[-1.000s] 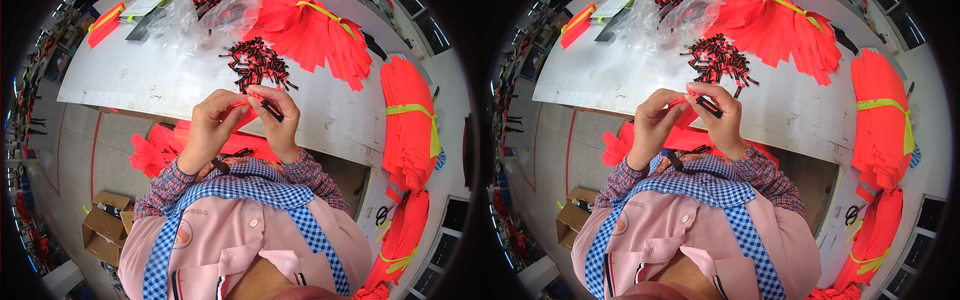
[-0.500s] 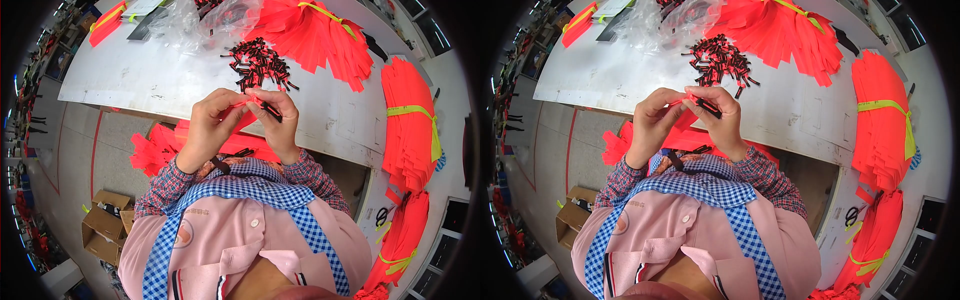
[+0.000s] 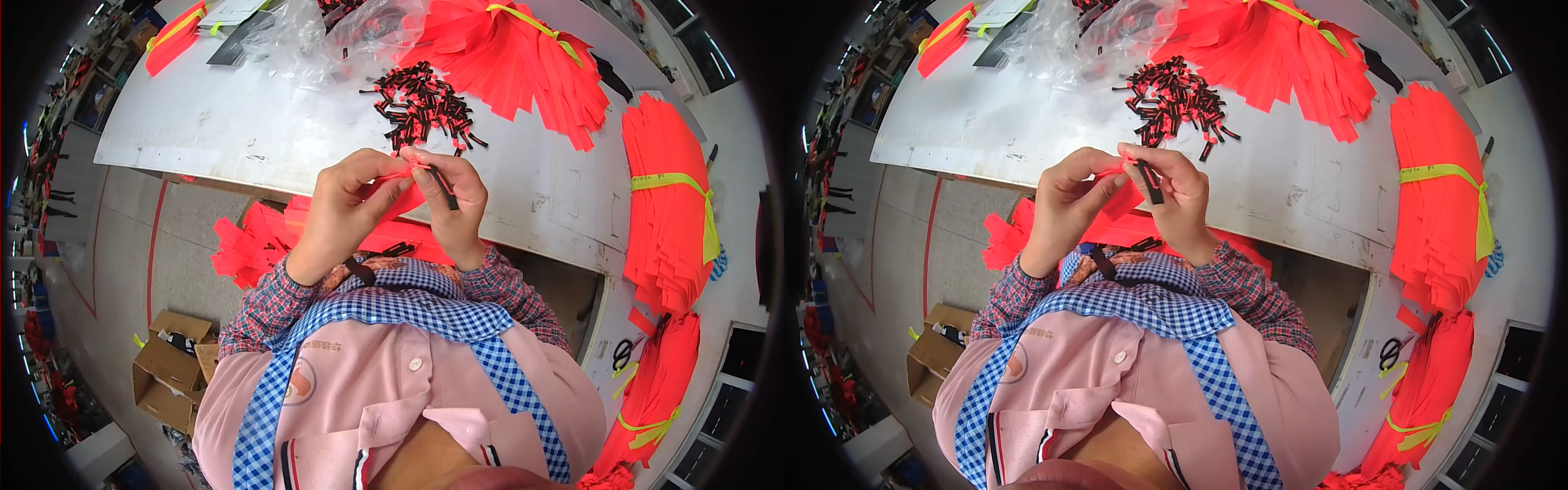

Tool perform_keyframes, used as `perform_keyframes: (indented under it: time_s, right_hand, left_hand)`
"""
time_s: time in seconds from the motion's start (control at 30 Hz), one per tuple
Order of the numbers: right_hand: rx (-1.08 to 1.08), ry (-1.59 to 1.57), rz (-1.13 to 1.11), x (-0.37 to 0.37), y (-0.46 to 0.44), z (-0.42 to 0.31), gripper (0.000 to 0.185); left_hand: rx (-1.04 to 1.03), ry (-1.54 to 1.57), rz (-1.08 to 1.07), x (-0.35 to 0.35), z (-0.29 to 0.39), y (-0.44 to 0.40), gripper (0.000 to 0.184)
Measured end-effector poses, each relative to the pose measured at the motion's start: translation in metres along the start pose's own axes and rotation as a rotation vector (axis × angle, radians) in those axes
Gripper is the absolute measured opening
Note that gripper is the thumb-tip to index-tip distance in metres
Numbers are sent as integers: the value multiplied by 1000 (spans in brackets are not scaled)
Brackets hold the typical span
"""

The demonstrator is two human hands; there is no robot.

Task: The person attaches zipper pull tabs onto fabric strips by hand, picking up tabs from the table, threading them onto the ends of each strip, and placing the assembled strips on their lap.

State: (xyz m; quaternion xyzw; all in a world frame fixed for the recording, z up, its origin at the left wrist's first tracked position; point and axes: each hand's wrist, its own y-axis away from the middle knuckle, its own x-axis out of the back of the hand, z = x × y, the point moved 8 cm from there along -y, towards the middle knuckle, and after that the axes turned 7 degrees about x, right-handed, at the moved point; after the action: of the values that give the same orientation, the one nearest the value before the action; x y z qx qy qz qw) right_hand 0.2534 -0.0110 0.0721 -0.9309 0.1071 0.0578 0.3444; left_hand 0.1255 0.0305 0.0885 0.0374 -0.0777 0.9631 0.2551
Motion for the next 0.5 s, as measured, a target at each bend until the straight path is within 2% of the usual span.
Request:
perform_keyframes:
  time_s: [0.27,0.5]
  right_hand:
    - [50,7,25,2,3,0,23]
    - [191,125,-66,2,-4,-8,26]
  left_hand:
    - [35,163,2,3,-2,-1,15]
    - [74,119,-26,3,1,0,15]
